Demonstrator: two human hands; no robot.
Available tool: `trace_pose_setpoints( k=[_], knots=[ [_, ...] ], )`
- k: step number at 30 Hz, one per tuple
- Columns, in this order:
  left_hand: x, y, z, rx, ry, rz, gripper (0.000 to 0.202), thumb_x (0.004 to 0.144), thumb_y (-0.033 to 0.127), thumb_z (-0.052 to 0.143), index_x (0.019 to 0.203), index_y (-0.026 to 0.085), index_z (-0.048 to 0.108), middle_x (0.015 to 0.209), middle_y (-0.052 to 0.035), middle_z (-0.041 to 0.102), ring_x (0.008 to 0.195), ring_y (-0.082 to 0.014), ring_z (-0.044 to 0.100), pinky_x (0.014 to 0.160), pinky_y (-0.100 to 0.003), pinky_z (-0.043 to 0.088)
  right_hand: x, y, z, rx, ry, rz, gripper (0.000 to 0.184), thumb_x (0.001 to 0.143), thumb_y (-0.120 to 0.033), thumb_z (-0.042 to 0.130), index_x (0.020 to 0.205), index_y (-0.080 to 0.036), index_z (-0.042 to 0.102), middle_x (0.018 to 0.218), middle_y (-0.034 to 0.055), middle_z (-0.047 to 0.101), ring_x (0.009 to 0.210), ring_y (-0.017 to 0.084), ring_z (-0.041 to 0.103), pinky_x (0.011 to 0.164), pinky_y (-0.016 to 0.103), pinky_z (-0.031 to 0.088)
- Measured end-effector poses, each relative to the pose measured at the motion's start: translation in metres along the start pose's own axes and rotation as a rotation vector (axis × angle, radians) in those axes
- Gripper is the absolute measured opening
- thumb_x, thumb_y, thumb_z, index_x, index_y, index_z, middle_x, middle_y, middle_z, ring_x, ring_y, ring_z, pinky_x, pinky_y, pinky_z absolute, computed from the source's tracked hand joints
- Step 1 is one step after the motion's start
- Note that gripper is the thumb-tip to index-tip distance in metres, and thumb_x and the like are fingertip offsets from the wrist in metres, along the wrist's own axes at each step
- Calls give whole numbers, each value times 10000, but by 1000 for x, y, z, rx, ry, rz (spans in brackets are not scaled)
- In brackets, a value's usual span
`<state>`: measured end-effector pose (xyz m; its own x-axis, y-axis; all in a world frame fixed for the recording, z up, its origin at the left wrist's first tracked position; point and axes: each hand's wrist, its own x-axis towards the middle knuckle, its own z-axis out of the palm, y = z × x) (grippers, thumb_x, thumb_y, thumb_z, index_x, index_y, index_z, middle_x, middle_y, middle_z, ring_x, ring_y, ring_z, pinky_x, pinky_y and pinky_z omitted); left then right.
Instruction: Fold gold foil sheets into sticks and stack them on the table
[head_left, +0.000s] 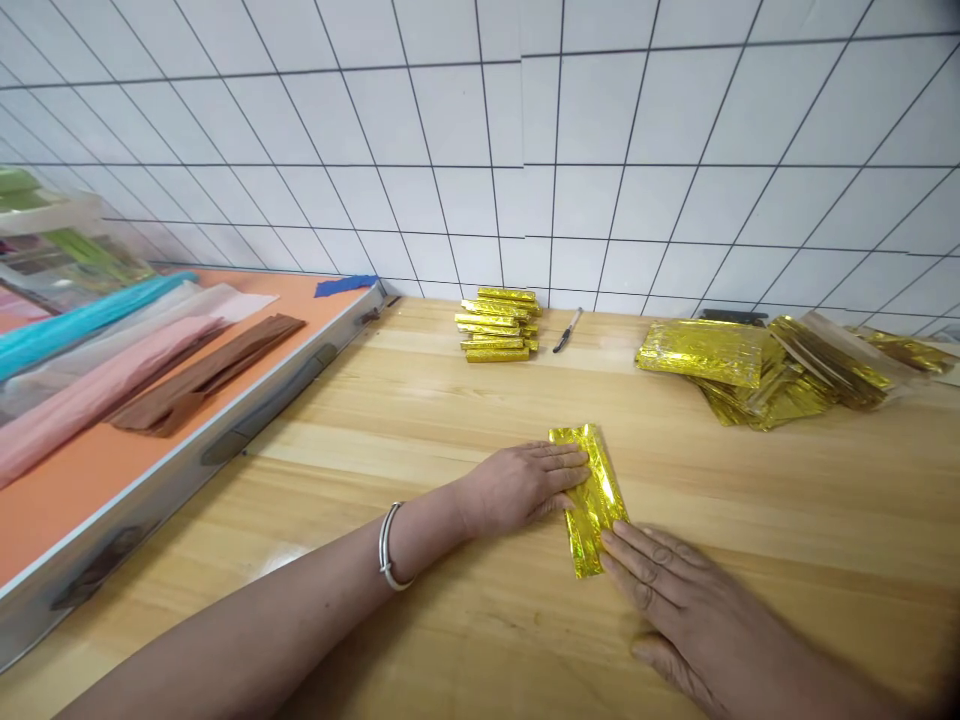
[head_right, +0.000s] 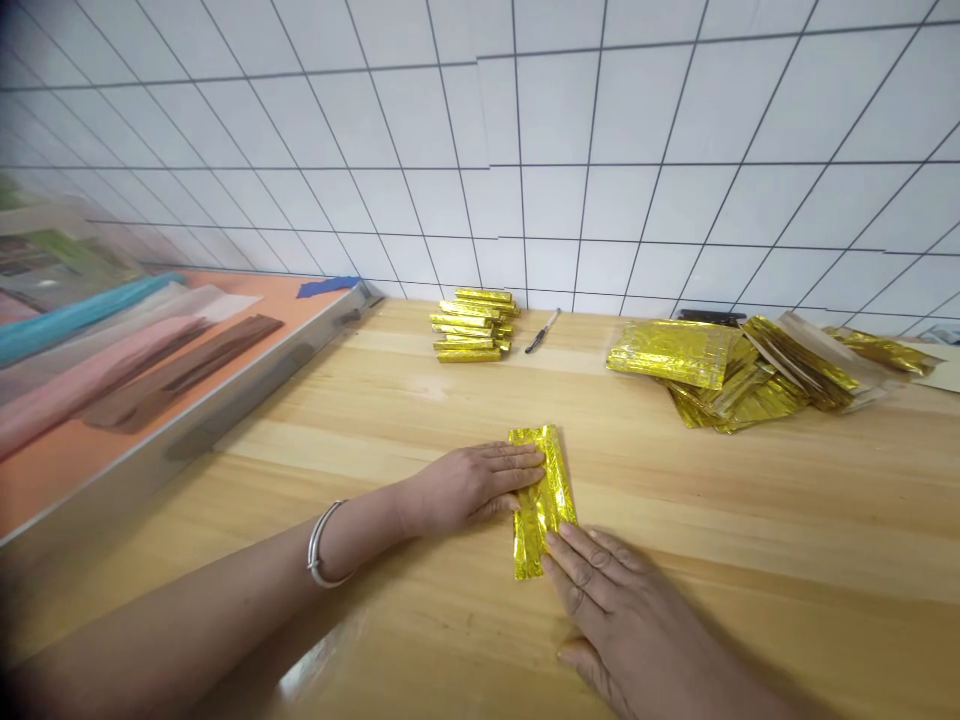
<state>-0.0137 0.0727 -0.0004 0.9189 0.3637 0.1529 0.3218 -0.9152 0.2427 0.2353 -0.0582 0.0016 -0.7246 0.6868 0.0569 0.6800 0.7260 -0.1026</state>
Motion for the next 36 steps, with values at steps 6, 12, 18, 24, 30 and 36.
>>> trace_pose_setpoints(
  k=[6, 12, 18, 24, 30, 36],
  knots=[
    [15, -7, -8, -37, 14, -10, 349, 955, 374, 353, 1161, 208, 582, 1246, -51, 579, 1183, -150, 499, 1028, -304, 357, 0, 0, 0, -75, -21, -15, 633, 905, -418, 417, 1455, -210, 182, 1477, 48, 260, 1334, 207, 309, 1072, 375, 338],
    [28, -5, -4, 24, 39, -80, 357, 948, 413, 353, 981, 202, 639, 1047, -50, 647, 1022, -160, 557, 966, -325, 376, 0, 0, 1, -76, -6, -18, 639, 903, -409, 420, 1457, -203, 174, 1482, 46, 244, 1341, 196, 292, 1080, 354, 326],
    [26, -7, 2, 27, 52, -7, 340, 965, 314, 331, 1190, 164, 537, 1382, -68, 439, 1307, -158, 346, 1097, -308, 275, 0, 1, 0, -28, -13, -20, 632, 907, -415, 412, 1457, -207, 180, 1483, 47, 237, 1345, 200, 285, 1095, 352, 296],
    [29, -15, 2, 1, -101, 126, 450, 954, 210, 308, 1403, 178, 301, 1475, -51, 301, 1394, -139, 163, 1152, -313, 151, -1, 1, 2, -11, -39, -4, 659, 901, -414, 420, 1461, -190, 155, 1481, 68, 240, 1351, 215, 269, 1093, 370, 294],
    [27, -6, -1, 8, -137, 30, 621, 917, 403, 371, 1450, 158, 167, 1513, -90, 163, 1408, -213, 81, 1147, -394, 115, -1, 1, 3, 37, -70, 6, 665, 902, -409, 414, 1465, -195, 132, 1483, 68, 237, 1358, 216, 248, 1111, 378, 257],
    [30, -11, -2, 31, -165, 61, 670, 907, 482, 351, 1456, 170, 129, 1521, -90, 123, 1409, -217, 76, 1139, -398, 104, -1, 1, 7, 84, -88, 29, 702, 884, -447, 443, 1464, -205, 132, 1492, 75, 205, 1364, 238, 226, 1112, 412, 249]
  ],
)
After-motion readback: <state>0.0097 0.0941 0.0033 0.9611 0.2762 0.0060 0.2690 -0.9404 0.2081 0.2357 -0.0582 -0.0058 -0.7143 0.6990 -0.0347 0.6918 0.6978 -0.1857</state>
